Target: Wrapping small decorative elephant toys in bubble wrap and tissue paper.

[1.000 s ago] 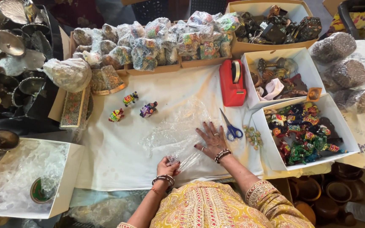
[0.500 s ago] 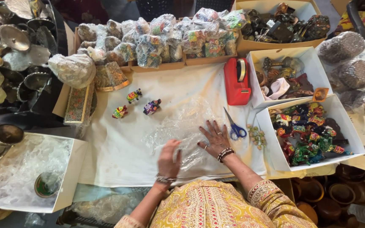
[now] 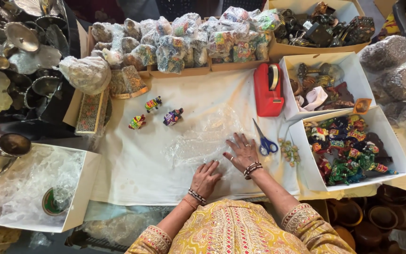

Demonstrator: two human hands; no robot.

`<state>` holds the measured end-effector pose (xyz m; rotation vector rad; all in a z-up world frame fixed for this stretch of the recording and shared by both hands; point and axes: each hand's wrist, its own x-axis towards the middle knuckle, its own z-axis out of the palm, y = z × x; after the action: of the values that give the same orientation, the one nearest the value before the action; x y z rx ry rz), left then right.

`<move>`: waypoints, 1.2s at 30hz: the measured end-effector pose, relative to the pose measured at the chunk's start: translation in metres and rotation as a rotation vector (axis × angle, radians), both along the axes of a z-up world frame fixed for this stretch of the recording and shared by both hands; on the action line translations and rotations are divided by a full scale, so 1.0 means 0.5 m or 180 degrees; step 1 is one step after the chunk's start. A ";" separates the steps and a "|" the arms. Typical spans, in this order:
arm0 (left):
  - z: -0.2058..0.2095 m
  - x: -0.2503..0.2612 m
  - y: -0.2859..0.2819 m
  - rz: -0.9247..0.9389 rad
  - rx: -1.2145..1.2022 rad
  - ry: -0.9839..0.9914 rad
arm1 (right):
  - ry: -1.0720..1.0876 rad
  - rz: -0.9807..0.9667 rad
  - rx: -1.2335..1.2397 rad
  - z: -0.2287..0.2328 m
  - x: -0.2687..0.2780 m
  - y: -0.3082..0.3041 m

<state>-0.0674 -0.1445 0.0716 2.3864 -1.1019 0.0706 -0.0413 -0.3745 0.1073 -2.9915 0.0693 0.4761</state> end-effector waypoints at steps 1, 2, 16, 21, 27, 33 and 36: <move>0.011 -0.004 0.004 -0.0004 -0.0005 0.0003 | 0.0003 -0.0004 -0.0005 -0.013 -0.003 -0.001; 0.022 -0.007 0.007 -0.0223 -0.0150 -0.0039 | -0.0214 0.0046 0.0040 -0.026 -0.005 -0.001; 0.058 0.061 0.004 -0.0374 -0.0082 0.0474 | -0.0217 0.0312 -0.0122 -0.022 -0.015 0.019; 0.019 0.094 -0.022 -0.0082 0.1089 0.0315 | -0.0409 0.0270 -0.0028 -0.028 -0.019 0.017; 0.036 0.119 0.030 0.0212 0.1486 0.0634 | -0.0291 0.0219 -0.0037 -0.004 -0.018 0.023; 0.116 0.154 0.100 0.0721 0.1931 0.1031 | -0.0346 0.0242 -0.0038 -0.006 -0.018 0.022; 0.104 0.162 0.137 0.1048 0.1882 0.1099 | -0.0353 0.0264 -0.0026 -0.003 -0.019 0.022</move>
<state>0.0137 -0.0758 0.1235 2.9245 -0.6111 -0.6110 -0.0511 -0.3635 0.1060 -3.0316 -0.0625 0.3179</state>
